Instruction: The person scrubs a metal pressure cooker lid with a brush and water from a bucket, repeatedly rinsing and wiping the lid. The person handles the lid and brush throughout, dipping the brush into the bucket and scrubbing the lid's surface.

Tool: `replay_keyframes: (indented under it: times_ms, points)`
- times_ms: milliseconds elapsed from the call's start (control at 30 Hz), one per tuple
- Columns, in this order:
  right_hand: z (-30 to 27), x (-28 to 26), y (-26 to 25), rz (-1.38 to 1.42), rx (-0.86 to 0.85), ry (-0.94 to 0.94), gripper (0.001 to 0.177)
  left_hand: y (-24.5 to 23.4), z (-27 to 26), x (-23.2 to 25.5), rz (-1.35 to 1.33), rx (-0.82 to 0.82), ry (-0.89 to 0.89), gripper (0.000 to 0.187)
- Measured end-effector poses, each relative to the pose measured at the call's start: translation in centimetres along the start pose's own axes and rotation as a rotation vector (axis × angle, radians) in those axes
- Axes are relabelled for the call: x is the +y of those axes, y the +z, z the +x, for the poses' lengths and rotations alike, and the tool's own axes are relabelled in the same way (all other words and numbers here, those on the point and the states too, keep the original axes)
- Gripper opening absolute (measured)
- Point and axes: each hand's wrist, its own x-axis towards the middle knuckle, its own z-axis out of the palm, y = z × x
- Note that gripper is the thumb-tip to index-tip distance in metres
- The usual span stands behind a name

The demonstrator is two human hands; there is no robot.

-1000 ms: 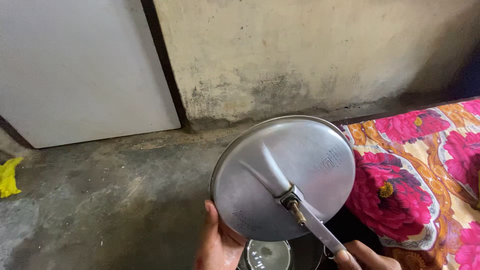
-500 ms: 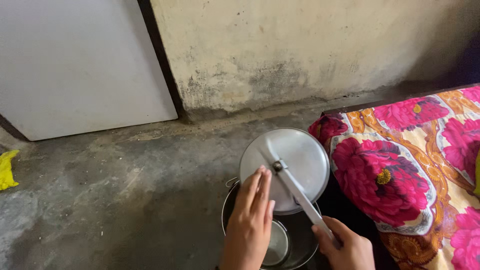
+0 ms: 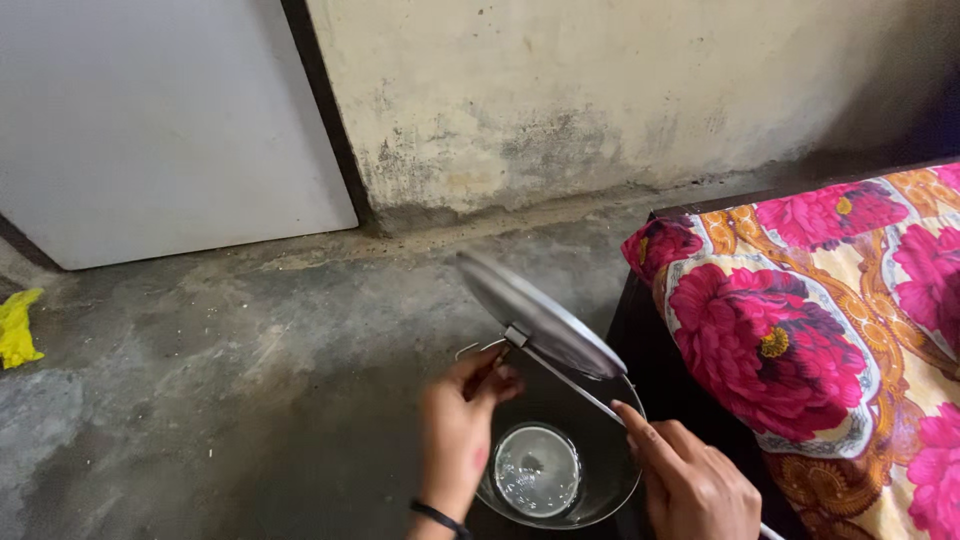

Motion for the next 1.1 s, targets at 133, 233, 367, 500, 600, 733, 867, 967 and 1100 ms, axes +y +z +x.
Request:
replay_keyframes:
  times_ms: [133, 233, 367, 500, 600, 733, 867, 967, 1100]
  points:
    - [0.8, -0.4, -0.9, -0.051, 0.101, -0.101, 0.06, -2.2, 0.3, 0.5, -0.473, -0.007, -0.259, 0.035]
    - [1.3, -0.3, -0.8, -0.018, 0.053, 0.09, 0.052, -3.7, 0.5, 1.7, -0.664, 0.098, -0.461, 0.064]
    - [1.3, -0.5, -0.5, 0.076, 0.064, 0.171, 0.053, -3.4, 0.4, 2.2, -0.686, 0.018, -0.389, 0.066]
    - [1.3, 0.2, 0.0, 0.142, -0.029, 0.223, 0.048, -2.1, -0.1, 1.0, -0.461, 0.154, -0.187, 0.047]
    - [1.6, 0.4, 0.9, 0.507, -0.51, 0.519, 0.039, -1.9, 0.3, 0.4, -0.036, 0.321, -0.085, 0.043]
    - [-0.3, 0.6, 3.0, 0.849, -0.785, 0.632, 0.032, -1.6, 1.5, -0.6, 0.378, 0.459, -0.066, 0.043]
    - [-1.4, 1.2, 4.9, 0.997, -0.668, 0.571, 0.039, -1.6, 2.6, -1.3, 0.614, 0.421, 0.065, 0.057]
    - [-1.3, 1.6, 5.7, 0.771, -0.63, 0.606, 0.034, -1.1, 3.1, -2.7, 0.784, 0.343, -0.023, 0.056]
    - [0.1, 2.1, 5.2, 0.513, -0.622, 0.576, 0.025, -0.7, 3.1, -7.7, 0.972, 0.128, -0.217, 0.049]
